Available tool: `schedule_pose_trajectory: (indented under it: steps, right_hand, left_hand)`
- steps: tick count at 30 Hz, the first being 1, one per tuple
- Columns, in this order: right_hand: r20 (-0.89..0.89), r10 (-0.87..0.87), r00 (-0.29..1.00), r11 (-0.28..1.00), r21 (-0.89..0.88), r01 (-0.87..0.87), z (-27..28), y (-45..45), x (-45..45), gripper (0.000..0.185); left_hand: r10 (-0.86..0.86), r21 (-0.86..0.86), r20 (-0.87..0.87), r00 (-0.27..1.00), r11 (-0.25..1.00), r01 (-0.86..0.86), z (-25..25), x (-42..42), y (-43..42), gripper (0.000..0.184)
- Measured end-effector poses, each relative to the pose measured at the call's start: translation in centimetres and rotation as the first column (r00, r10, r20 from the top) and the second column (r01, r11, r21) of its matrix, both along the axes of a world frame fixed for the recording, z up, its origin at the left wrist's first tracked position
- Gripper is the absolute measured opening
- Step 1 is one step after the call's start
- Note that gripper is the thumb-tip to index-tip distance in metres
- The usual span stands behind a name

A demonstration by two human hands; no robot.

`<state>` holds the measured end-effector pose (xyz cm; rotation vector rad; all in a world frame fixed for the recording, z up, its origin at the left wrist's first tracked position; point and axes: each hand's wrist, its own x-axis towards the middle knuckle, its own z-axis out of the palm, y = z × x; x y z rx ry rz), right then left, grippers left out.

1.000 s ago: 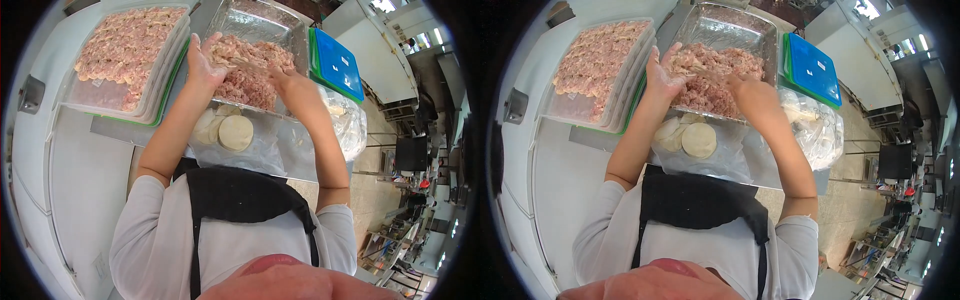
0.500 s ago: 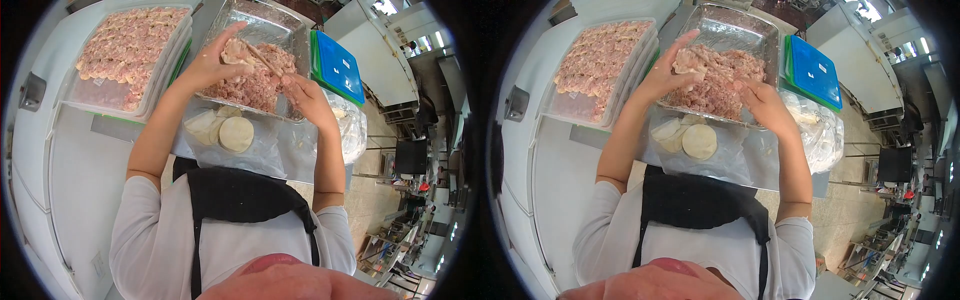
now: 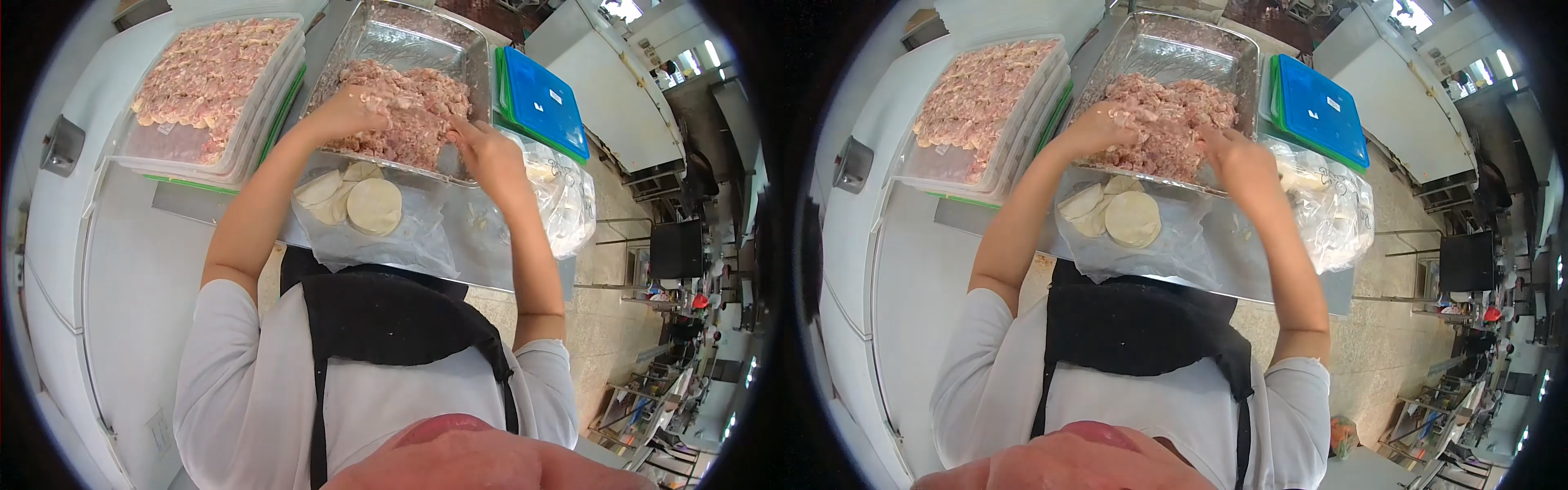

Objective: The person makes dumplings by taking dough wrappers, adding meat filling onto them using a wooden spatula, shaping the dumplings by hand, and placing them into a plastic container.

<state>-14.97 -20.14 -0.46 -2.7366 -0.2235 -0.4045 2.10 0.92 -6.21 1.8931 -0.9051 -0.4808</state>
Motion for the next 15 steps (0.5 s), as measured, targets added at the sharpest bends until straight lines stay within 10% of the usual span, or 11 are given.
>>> schedule_pose_trajectory:
  steps: [6,10,15]
  right_hand:
    - [0.178,-0.022,0.984,0.996,-0.077,0.036,-6.1,-1.9,1.8,0.028]
    - [-0.232,-0.257,0.938,0.930,-0.323,0.175,-2.9,-2.8,0.9,0.030]
    - [-0.125,0.113,0.986,0.881,0.472,-0.041,1.0,-1.1,-0.6,0.036]
  left_hand:
    - [0.032,0.107,-0.061,0.998,0.994,-0.025,1.0,-0.5,-0.2,0.063]
    - [0.138,-0.004,0.094,0.986,0.990,-0.138,3.5,-2.1,2.4,0.071]
    - [-0.051,-0.259,0.310,0.949,0.956,0.136,5.9,-1.9,2.8,0.065]
